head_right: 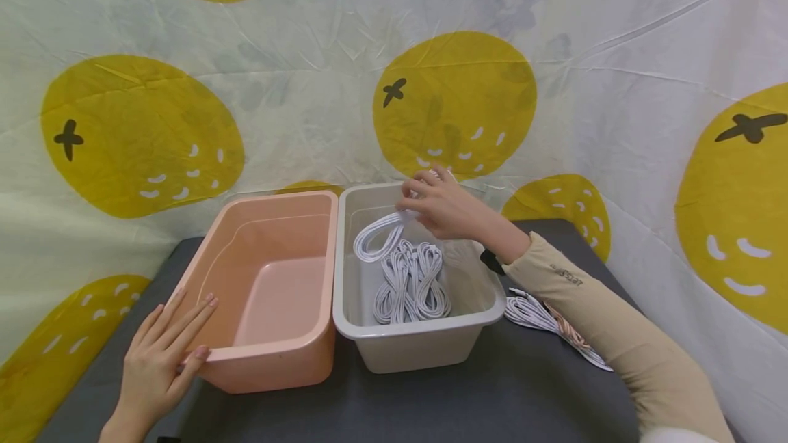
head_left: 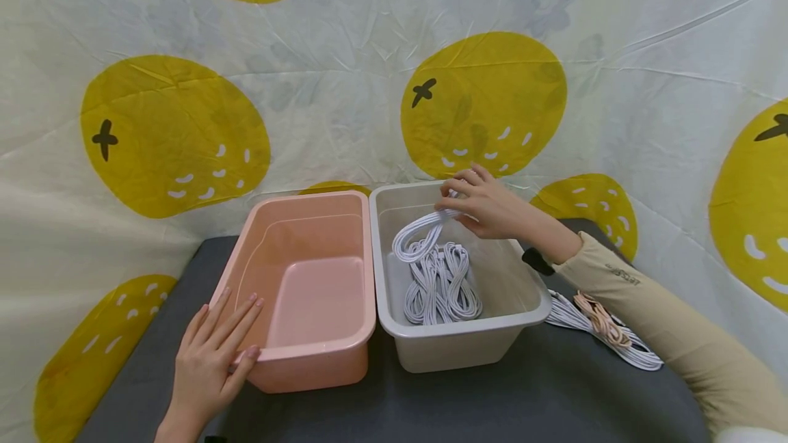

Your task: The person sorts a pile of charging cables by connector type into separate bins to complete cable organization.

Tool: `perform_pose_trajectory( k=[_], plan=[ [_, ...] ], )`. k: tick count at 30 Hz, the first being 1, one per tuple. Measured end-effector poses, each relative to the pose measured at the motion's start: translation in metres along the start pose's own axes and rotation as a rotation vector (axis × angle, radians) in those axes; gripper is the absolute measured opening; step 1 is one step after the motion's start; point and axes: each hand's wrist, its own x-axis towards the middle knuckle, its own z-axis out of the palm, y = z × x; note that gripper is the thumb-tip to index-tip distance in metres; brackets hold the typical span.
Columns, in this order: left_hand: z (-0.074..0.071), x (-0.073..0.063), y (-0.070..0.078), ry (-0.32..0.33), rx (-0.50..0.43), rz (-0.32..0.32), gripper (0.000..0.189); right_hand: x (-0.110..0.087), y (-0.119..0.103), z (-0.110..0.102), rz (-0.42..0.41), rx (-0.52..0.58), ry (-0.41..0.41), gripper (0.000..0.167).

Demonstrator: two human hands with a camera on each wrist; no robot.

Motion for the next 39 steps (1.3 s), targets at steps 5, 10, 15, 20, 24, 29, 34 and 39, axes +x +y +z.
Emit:
perform_pose_trajectory(
  k=[5,10,15,20,24,29,34,39],
  plan=[
    [0.001,0.001,0.000,0.000,-0.003,0.001,0.052,0.006,0.004,0.004,0.012,0.043,-0.033,0.035],
    [0.002,0.002,0.000,0.005,-0.004,0.006,0.052,0.008,0.008,0.008,0.008,0.081,-0.009,0.036],
    [0.002,0.002,-0.001,0.005,-0.004,0.003,0.052,0.006,0.009,0.008,0.003,0.086,-0.003,0.035],
    [0.001,0.002,0.000,-0.001,0.003,0.000,0.052,0.000,0.009,0.004,0.038,0.075,-0.015,0.035],
    [0.001,0.001,0.000,0.006,0.003,0.000,0.052,-0.010,0.011,0.002,0.059,0.086,0.015,0.034],
    [0.001,0.001,0.001,0.016,-0.002,0.002,0.052,-0.024,0.014,-0.002,0.059,0.069,0.069,0.034],
    [0.000,0.001,0.000,0.016,-0.005,0.000,0.051,-0.039,0.016,-0.003,0.053,0.032,0.101,0.038],
    [0.001,0.001,-0.001,0.022,-0.010,0.002,0.052,-0.055,0.016,-0.004,0.063,0.008,0.115,0.042]
  ],
)
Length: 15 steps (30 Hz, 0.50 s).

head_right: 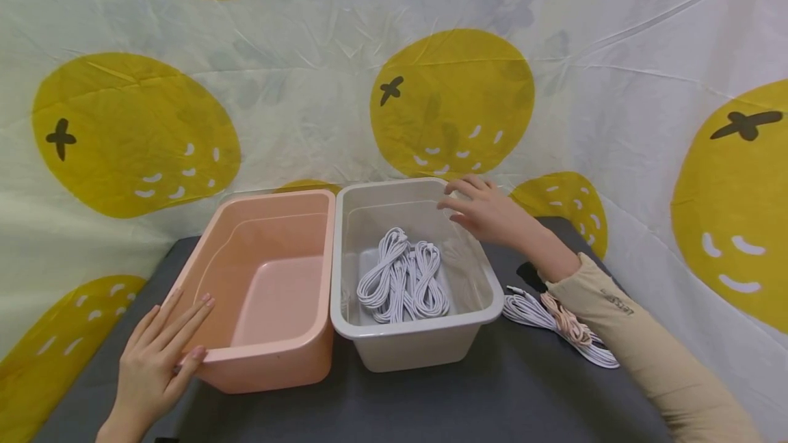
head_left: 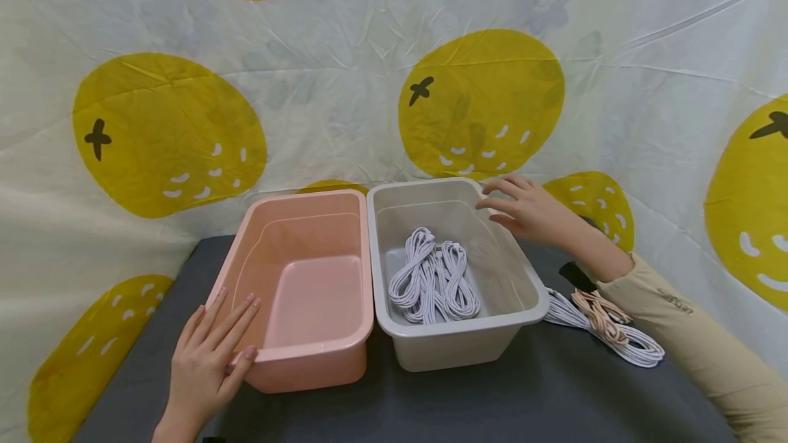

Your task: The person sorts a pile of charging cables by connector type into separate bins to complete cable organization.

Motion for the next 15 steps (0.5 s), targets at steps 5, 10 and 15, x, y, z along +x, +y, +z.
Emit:
perform_pose_trajectory(
  k=[5,10,15],
  plan=[
    [0.000,0.000,0.001,0.002,0.000,0.000,0.052,-0.019,0.001,-0.005,0.028,-0.004,0.021,0.028],
    [0.000,0.001,0.001,-0.004,0.003,-0.002,0.053,-0.038,0.004,-0.007,0.047,0.004,0.061,0.054],
    [0.000,0.001,0.001,-0.004,0.006,-0.001,0.053,-0.057,0.004,-0.008,0.051,-0.019,0.096,0.054]
  ],
)
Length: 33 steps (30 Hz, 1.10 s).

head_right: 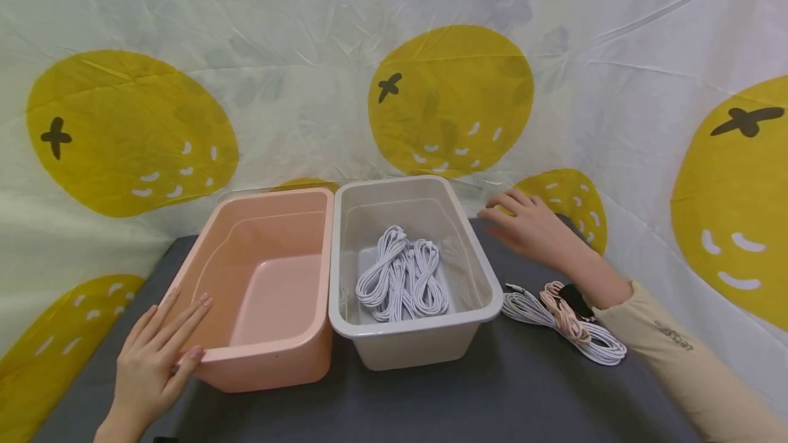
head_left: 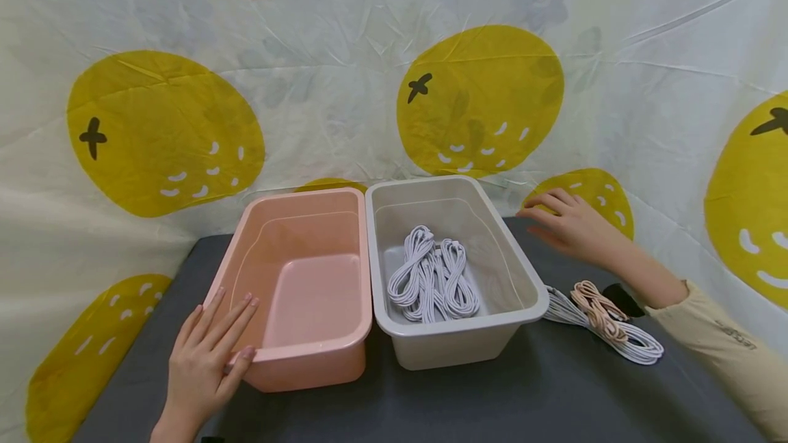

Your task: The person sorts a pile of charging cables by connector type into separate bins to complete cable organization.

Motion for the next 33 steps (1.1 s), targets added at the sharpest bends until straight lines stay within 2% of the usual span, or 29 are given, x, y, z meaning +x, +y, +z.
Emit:
perform_pose_trajectory(
  k=[7,15,22,29,33],
  plan=[
    [-0.001,-0.001,-0.001,0.006,0.004,0.005,0.053,-0.027,-0.002,-0.003,0.034,-0.051,-0.019,0.055],
    [0.000,-0.001,0.000,0.021,-0.003,0.018,0.052,-0.060,-0.001,0.002,0.024,-0.116,-0.058,0.056],
    [0.001,-0.002,0.000,0.014,-0.005,0.009,0.052,-0.088,-0.004,0.016,0.070,-0.132,-0.106,0.060],
    [0.001,-0.002,0.000,0.013,-0.011,0.007,0.051,-0.113,-0.011,0.035,0.079,-0.176,-0.144,0.068],
    [0.001,-0.001,0.000,0.005,-0.009,0.000,0.052,-0.128,-0.016,0.046,0.108,-0.174,-0.179,0.063]
  ],
)
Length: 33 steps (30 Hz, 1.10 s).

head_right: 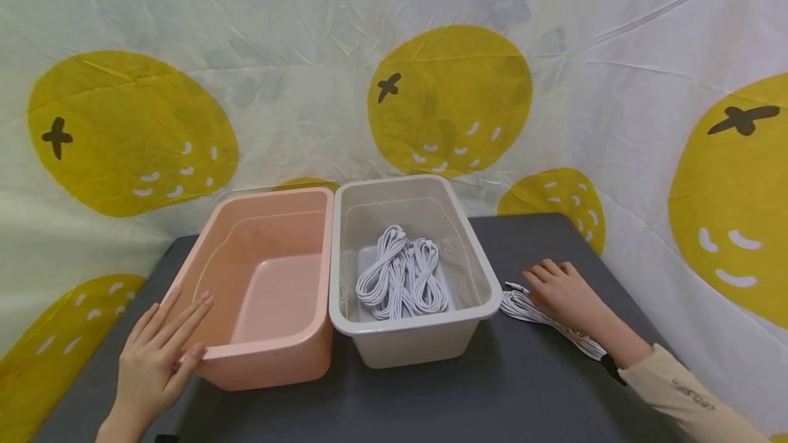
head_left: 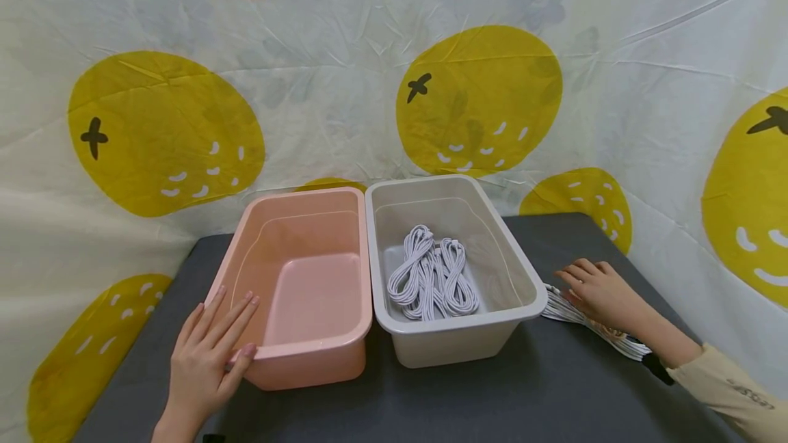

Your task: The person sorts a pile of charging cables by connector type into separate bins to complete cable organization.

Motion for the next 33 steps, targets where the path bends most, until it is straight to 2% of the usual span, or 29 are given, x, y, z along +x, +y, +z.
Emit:
perform_pose_trajectory(
  k=[4,6,11,16,33],
  plan=[
    [0.000,0.000,0.000,-0.004,0.004,-0.004,0.052,-0.012,-0.003,0.014,0.001,0.006,-0.018,0.044],
    [0.000,0.000,0.000,-0.003,0.006,-0.004,0.052,-0.017,-0.005,0.021,-0.005,0.006,-0.013,0.042],
    [0.001,0.000,0.000,0.007,0.004,0.004,0.051,-0.024,-0.011,0.034,0.003,0.001,-0.021,0.055],
    [0.001,0.000,0.000,0.013,0.001,0.009,0.051,-0.026,-0.014,0.039,0.037,0.013,-0.051,0.060],
    [0.001,0.000,0.000,0.013,0.010,0.008,0.052,-0.027,-0.016,0.048,0.074,-0.039,-0.072,0.062]
  ],
)
